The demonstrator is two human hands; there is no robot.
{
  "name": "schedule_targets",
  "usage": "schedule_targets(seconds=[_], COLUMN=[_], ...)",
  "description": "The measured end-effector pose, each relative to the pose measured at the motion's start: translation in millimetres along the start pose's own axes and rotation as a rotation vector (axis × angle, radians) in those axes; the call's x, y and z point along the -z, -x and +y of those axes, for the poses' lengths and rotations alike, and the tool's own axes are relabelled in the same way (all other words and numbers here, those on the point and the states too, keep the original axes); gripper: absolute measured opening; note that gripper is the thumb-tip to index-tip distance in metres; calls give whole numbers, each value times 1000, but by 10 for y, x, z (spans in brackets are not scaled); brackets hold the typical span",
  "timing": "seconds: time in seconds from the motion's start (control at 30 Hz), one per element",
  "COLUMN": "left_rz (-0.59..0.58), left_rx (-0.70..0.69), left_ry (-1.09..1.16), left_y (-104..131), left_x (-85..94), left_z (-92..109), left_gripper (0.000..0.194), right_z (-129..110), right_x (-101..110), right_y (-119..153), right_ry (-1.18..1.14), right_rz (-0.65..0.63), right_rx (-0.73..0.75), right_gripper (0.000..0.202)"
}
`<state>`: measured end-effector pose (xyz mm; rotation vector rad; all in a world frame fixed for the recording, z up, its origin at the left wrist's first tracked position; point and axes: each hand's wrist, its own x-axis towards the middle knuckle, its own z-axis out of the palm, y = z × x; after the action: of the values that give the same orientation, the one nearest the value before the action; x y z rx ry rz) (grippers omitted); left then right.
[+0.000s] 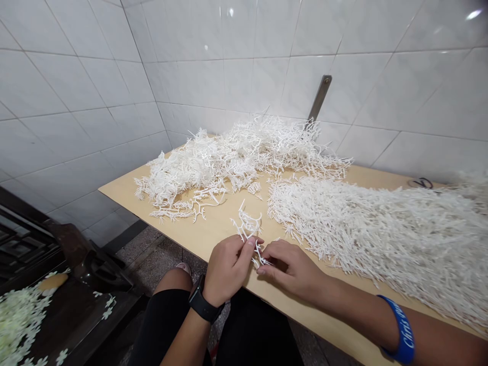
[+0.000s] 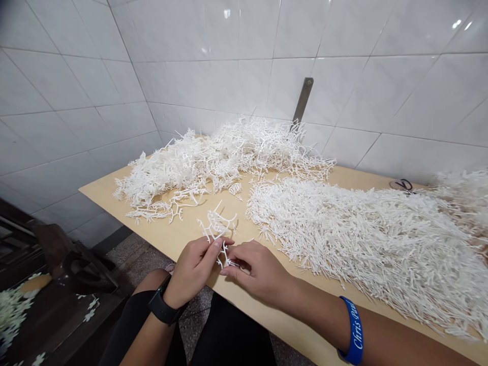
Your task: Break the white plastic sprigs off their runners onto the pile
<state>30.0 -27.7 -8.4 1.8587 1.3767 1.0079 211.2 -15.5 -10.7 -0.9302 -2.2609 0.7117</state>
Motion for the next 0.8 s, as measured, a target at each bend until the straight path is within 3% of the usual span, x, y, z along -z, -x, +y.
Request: schedule_targets(seconds=[0.8], left_rz=[80], left_rx=[43], left_ry=[64], left_y=[-16], left_x=[-55], left_z=[-29], left_gripper=[39], right_z=[-36], right_x=[16], right_y=[-5], right_ry=[-37], right_rz=[-59], right_rx=[68], right_gripper=[44])
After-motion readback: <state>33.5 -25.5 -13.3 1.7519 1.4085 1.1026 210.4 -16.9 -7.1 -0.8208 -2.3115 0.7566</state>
